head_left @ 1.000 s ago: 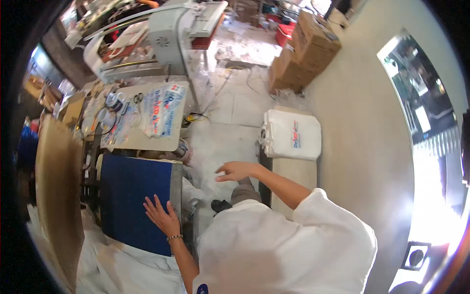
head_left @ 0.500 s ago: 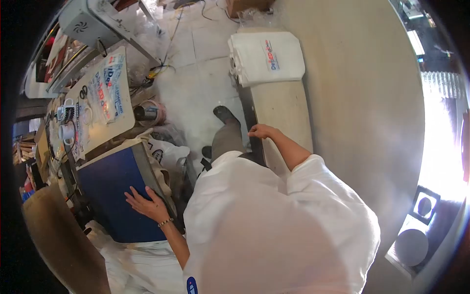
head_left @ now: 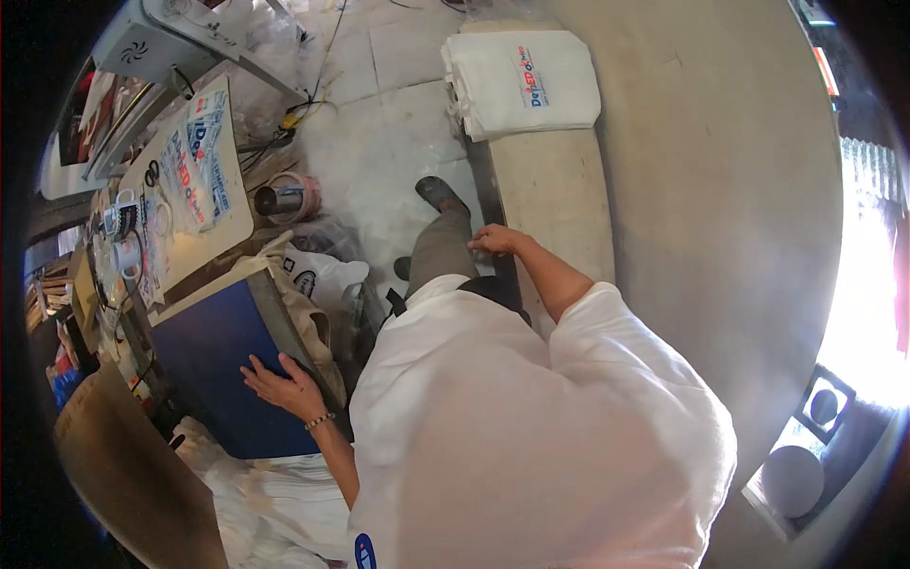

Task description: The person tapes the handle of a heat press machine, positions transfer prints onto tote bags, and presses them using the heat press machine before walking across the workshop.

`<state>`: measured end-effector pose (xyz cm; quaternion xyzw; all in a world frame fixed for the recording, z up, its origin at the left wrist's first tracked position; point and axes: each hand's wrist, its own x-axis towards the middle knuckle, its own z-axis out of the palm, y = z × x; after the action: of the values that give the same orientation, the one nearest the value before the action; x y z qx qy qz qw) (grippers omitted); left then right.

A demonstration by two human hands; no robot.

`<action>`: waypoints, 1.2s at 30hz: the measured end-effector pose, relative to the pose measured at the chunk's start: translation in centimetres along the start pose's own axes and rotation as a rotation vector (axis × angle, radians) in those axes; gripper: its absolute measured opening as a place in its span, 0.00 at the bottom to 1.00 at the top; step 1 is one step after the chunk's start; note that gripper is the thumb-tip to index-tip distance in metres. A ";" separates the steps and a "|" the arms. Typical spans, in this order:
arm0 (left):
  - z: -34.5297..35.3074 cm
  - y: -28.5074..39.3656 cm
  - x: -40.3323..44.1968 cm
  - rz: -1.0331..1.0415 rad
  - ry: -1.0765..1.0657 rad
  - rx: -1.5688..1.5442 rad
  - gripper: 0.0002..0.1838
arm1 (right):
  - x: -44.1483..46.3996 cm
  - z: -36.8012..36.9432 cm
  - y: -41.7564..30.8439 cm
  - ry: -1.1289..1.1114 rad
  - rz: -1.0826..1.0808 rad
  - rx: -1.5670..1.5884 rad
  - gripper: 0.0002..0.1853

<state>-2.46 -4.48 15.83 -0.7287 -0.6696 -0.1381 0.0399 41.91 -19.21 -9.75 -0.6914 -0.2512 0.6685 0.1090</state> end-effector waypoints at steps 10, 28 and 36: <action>-6.0 0.6 2.0 -0.036 -0.258 -0.128 0.22 | -0.7 -1.0 -10.0 -0.028 -0.449 -0.424 0.24; -22.6 -26.1 -25.1 -1.665 0.254 0.589 0.38 | -10.5 23.9 -44.0 0.268 -1.815 -1.117 0.29; -23.1 -28.4 -28.4 -1.825 0.029 0.154 0.46 | -9.9 24.0 -43.9 0.215 -1.739 -1.131 0.30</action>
<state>-35.79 -34.61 27.18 0.0898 -0.9924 -0.0799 -0.0277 9.72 8.75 18.27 -0.2782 -0.9280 0.0790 0.2350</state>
